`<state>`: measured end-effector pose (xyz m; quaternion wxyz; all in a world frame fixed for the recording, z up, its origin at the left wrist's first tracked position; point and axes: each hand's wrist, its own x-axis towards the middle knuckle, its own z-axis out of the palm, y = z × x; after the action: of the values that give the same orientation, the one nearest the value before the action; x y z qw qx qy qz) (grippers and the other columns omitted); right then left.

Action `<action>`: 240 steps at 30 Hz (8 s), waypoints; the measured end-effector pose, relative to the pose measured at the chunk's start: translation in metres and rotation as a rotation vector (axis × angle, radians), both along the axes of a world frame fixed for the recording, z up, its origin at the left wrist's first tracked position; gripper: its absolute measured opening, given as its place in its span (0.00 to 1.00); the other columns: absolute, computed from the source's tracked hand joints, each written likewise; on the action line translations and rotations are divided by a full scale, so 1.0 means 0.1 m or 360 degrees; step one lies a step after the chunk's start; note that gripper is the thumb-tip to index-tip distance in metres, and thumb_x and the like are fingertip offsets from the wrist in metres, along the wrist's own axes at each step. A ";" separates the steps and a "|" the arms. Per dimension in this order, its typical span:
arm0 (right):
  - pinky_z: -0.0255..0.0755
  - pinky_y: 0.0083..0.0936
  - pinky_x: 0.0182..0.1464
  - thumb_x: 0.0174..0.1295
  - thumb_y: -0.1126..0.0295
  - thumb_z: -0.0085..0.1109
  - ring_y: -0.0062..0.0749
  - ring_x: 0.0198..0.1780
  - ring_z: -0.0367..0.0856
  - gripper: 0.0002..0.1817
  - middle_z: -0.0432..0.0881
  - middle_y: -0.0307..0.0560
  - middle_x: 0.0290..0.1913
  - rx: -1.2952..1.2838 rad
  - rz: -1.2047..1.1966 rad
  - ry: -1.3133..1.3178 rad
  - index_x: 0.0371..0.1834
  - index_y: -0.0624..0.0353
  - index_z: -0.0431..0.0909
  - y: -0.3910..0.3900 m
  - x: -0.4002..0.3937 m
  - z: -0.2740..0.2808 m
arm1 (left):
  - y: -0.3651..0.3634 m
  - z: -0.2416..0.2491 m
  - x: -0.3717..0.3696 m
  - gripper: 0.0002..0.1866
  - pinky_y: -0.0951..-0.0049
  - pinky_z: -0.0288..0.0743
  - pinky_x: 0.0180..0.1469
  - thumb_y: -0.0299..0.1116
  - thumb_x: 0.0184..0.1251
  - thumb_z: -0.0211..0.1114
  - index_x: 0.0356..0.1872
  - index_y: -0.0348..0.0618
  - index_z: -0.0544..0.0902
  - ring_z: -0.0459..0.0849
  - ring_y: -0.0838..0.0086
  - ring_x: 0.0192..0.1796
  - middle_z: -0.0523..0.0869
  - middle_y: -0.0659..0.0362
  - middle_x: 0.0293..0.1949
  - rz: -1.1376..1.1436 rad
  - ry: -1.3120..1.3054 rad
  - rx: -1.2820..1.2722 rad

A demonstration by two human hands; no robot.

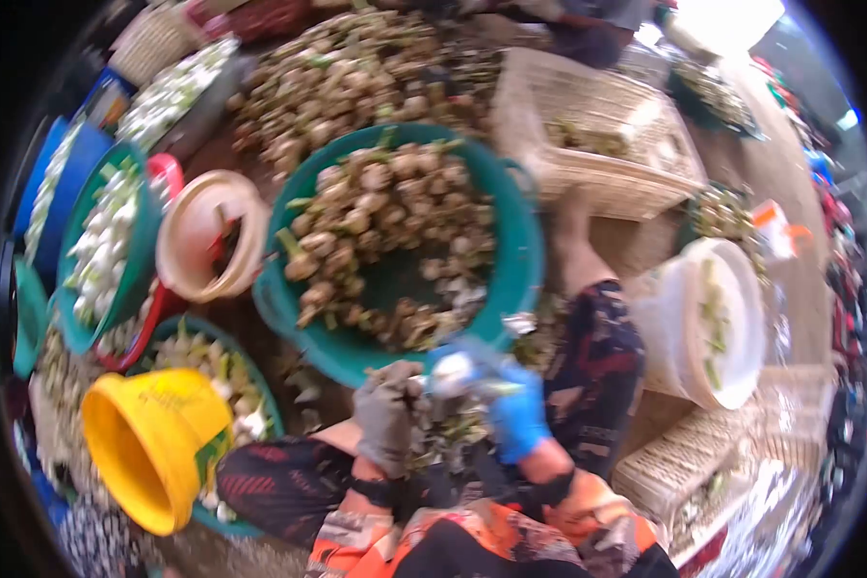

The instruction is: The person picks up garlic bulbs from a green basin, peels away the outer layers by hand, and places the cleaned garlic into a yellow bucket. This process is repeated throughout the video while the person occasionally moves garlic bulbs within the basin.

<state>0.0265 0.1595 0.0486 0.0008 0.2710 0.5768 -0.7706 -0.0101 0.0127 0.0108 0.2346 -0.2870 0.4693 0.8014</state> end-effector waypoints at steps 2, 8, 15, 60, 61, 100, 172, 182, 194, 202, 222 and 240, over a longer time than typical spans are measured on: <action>0.75 0.25 0.52 0.62 0.75 0.54 0.30 0.48 0.80 0.16 0.82 0.48 0.49 0.0474 0.0093 0.0348 0.53 0.67 0.78 0.35 -0.14 0.41 | -0.09 0.01 0.04 0.08 0.83 0.65 0.19 0.33 0.69 0.61 0.41 0.39 0.81 0.73 0.82 0.20 0.77 0.65 0.21 0.0072 0.0013 -0.0001; 0.75 0.26 0.52 0.62 0.74 0.54 0.31 0.48 0.80 0.16 0.82 0.49 0.48 0.1815 0.0464 0.0182 0.52 0.66 0.79 1.17 -1.05 -0.21 | -0.82 0.71 -0.03 0.18 0.71 0.77 0.51 0.38 0.64 0.65 0.50 0.38 0.78 0.82 0.56 0.52 0.79 0.41 0.52 -0.0605 0.1389 -0.1428; 0.75 0.27 0.51 0.61 0.73 0.55 0.33 0.47 0.81 0.16 0.83 0.50 0.47 0.2107 0.0661 0.0014 0.51 0.65 0.79 1.19 -1.39 -0.64 | -2.16 1.71 0.07 0.09 0.75 0.77 0.44 0.33 0.62 0.65 0.35 0.36 0.86 0.85 0.70 0.41 0.86 0.49 0.39 -0.0018 0.1363 -0.1250; 0.74 0.34 0.49 0.59 0.67 0.60 0.45 0.44 0.83 0.13 0.85 0.58 0.41 0.2083 0.1017 -0.0058 0.44 0.59 0.83 0.84 -0.41 -0.21 | -4.86 1.10 -0.61 0.18 0.64 0.76 0.48 0.38 0.59 0.61 0.47 0.40 0.83 0.85 0.58 0.41 0.86 0.47 0.38 -0.1092 -0.0161 -0.2486; 0.74 0.34 0.49 0.59 0.67 0.60 0.45 0.44 0.83 0.13 0.85 0.58 0.41 0.2077 0.1028 -0.0079 0.44 0.59 0.83 0.83 -0.37 -0.19 | -4.85 1.02 -0.61 0.18 0.61 0.75 0.52 0.38 0.59 0.59 0.48 0.40 0.83 0.84 0.55 0.48 0.86 0.45 0.42 -0.1160 -0.0118 -0.2519; 0.68 0.27 0.60 0.64 0.54 0.58 0.33 0.65 0.69 0.41 0.66 0.47 0.68 -0.0511 0.1263 0.0554 0.74 0.60 0.52 -1.56 -0.72 1.04 | -2.14 1.84 -0.30 0.17 0.71 0.80 0.44 0.36 0.75 0.51 0.57 0.37 0.74 0.84 0.69 0.46 0.82 0.52 0.51 0.0230 0.0879 0.0140; 0.74 0.21 0.47 0.62 0.76 0.59 0.20 0.42 0.81 0.21 0.86 0.46 0.42 0.0525 0.0484 0.0081 0.59 0.63 0.75 -0.06 -0.10 -0.48 | -0.05 0.09 -0.01 0.25 0.82 0.69 0.26 0.34 0.62 0.66 0.59 0.35 0.74 0.77 0.81 0.27 0.82 0.58 0.35 -0.0607 0.0025 0.0258; 0.74 0.26 0.37 0.54 0.81 0.58 0.40 0.33 0.83 0.19 0.84 0.50 0.33 0.1431 0.0310 0.0333 0.50 0.59 0.81 -0.10 -0.11 -0.41 | 0.06 -0.21 0.11 0.21 0.77 0.73 0.30 0.43 0.72 0.53 0.54 0.35 0.75 0.79 0.75 0.30 0.82 0.57 0.34 -0.0425 0.0190 0.0310; 0.77 0.27 0.49 0.65 0.78 0.53 0.31 0.45 0.82 0.16 0.82 0.48 0.48 -0.0698 -0.0358 -0.0267 0.56 0.67 0.75 0.06 -0.12 -0.75 | 0.12 -0.02 0.05 0.16 0.71 0.76 0.38 0.32 0.69 0.56 0.53 0.32 0.75 0.82 0.70 0.36 0.82 0.54 0.36 0.0097 0.0137 0.0625; 0.76 0.44 0.43 0.65 0.59 0.53 0.48 0.50 0.80 0.17 0.80 0.49 0.53 0.1705 0.1304 -0.0564 0.55 0.51 0.76 0.44 0.07 -0.68 | -0.12 -0.05 0.07 0.37 0.77 0.80 0.44 0.25 0.62 0.65 0.71 0.41 0.59 0.83 0.67 0.47 0.72 0.52 0.63 -0.0103 0.0436 0.0897; 0.75 0.39 0.38 0.54 0.71 0.57 0.52 0.38 0.81 0.13 0.81 0.55 0.33 0.1314 0.0917 0.0094 0.44 0.54 0.79 -0.13 0.21 -0.34 | 0.00 -0.16 0.14 0.32 0.80 0.69 0.42 0.36 0.68 0.61 0.70 0.40 0.60 0.74 0.78 0.42 0.76 0.58 0.54 -0.0596 0.0700 0.0418; 0.73 0.26 0.34 0.61 0.74 0.55 0.31 0.31 0.80 0.05 0.80 0.46 0.28 0.0400 0.0524 -0.0191 0.37 0.62 0.78 -0.17 0.15 -0.34 | 0.02 -0.22 -0.04 0.25 0.78 0.71 0.40 0.47 0.74 0.52 0.57 0.34 0.75 0.75 0.79 0.40 0.80 0.60 0.38 -0.0145 0.1090 -0.0388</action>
<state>0.0410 0.1429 0.0146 0.1272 0.2164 0.7037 -0.6647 -0.0143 0.0152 -0.0113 0.0634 -0.0065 0.6250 0.7780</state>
